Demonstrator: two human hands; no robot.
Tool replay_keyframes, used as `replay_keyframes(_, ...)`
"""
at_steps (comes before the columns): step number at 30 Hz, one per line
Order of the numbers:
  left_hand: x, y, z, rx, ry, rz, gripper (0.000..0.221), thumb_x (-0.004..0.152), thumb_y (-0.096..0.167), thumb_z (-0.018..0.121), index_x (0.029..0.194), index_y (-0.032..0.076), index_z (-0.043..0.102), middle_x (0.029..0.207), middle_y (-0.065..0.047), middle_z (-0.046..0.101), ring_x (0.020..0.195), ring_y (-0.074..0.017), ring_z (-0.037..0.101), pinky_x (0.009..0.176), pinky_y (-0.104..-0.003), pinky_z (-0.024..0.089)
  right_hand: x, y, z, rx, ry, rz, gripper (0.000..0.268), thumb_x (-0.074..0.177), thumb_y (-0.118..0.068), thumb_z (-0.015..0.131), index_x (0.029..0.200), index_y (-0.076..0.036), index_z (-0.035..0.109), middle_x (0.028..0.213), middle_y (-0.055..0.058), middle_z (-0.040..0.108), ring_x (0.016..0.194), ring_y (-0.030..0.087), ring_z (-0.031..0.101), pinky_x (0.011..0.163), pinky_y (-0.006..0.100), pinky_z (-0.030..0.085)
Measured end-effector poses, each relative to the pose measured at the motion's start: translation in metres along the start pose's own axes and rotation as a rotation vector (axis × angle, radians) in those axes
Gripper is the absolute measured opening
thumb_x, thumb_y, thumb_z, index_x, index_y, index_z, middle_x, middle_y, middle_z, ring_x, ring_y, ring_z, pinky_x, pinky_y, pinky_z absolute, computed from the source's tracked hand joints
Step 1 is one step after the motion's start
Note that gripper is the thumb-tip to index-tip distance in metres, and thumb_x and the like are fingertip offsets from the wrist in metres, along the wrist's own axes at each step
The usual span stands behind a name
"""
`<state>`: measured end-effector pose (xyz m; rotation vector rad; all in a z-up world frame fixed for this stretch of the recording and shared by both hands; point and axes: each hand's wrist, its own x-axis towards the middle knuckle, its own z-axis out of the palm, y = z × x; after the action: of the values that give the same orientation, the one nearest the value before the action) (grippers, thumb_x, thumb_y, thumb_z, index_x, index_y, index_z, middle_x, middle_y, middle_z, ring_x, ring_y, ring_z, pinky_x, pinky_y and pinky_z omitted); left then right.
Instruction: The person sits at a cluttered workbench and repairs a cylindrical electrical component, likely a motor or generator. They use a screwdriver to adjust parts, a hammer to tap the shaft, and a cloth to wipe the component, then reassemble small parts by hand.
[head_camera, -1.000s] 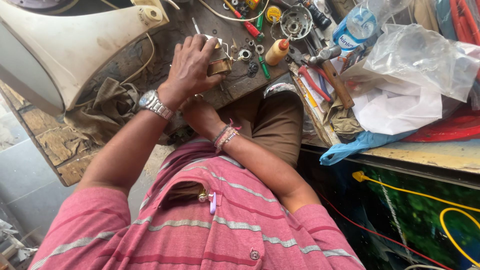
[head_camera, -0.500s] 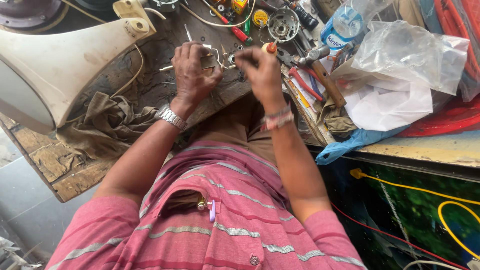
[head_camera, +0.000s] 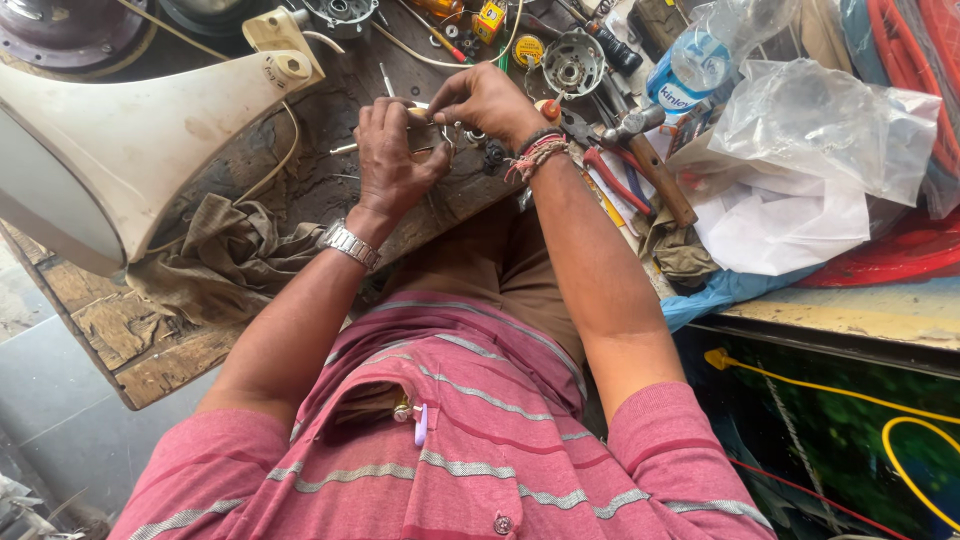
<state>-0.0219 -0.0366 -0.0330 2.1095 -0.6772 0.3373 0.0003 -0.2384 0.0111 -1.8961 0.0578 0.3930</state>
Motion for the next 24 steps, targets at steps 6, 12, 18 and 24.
replay_keyframes(6, 0.001, 0.002, -0.003, 0.002, -0.010, 0.017, 0.042, 0.078, 0.024, 0.086, 0.106, 0.008, 0.058, 0.108, -0.009, 0.055, 0.105, -0.0291, 0.052, 0.090, -0.045, 0.043, -0.001, 0.000, -0.003, 0.021, -0.064, -0.022, 0.017, 0.086, 0.001, 0.078, 0.101, -0.006, 0.082, 0.086, 0.001, 0.077, 0.070, 0.003, 0.062, 0.061, 0.021, 0.049)
replay_keyframes(12, 0.002, 0.005, -0.007, -0.003, -0.058, -0.042, 0.046, 0.078, 0.023, 0.085, 0.111, 0.007, 0.058, 0.108, -0.009, 0.055, 0.105, -0.0294, 0.053, 0.090, -0.046, 0.042, 0.004, 0.003, -0.005, -0.115, -0.101, -0.207, 0.019, 0.086, 0.003, 0.075, 0.102, -0.005, 0.079, 0.094, 0.001, 0.080, 0.087, 0.007, 0.073, 0.081, 0.023, 0.060)
replay_keyframes(18, 0.001, 0.008, -0.011, 0.029, -0.059, 0.027, 0.043, 0.082, 0.022, 0.084, 0.121, 0.013, 0.069, 0.119, -0.010, 0.056, 0.112, -0.0297, 0.053, 0.096, -0.044, 0.044, 0.002, 0.011, -0.005, -0.155, 0.014, -0.241, 0.028, 0.086, 0.000, 0.082, 0.104, -0.002, 0.060, 0.099, 0.006, 0.072, 0.096, 0.013, 0.073, 0.086, 0.028, 0.062)
replay_keyframes(24, 0.003, 0.010, -0.011, 0.055, -0.111, -0.002, 0.038, 0.084, 0.025, 0.083, 0.118, 0.011, 0.071, 0.121, -0.013, 0.055, 0.113, -0.0303, 0.051, 0.095, -0.045, 0.044, -0.007, 0.018, -0.004, -0.049, 0.122, -0.150, 0.028, 0.091, -0.002, 0.075, 0.112, -0.006, 0.056, 0.106, 0.006, 0.073, 0.098, 0.013, 0.076, 0.087, 0.027, 0.063)
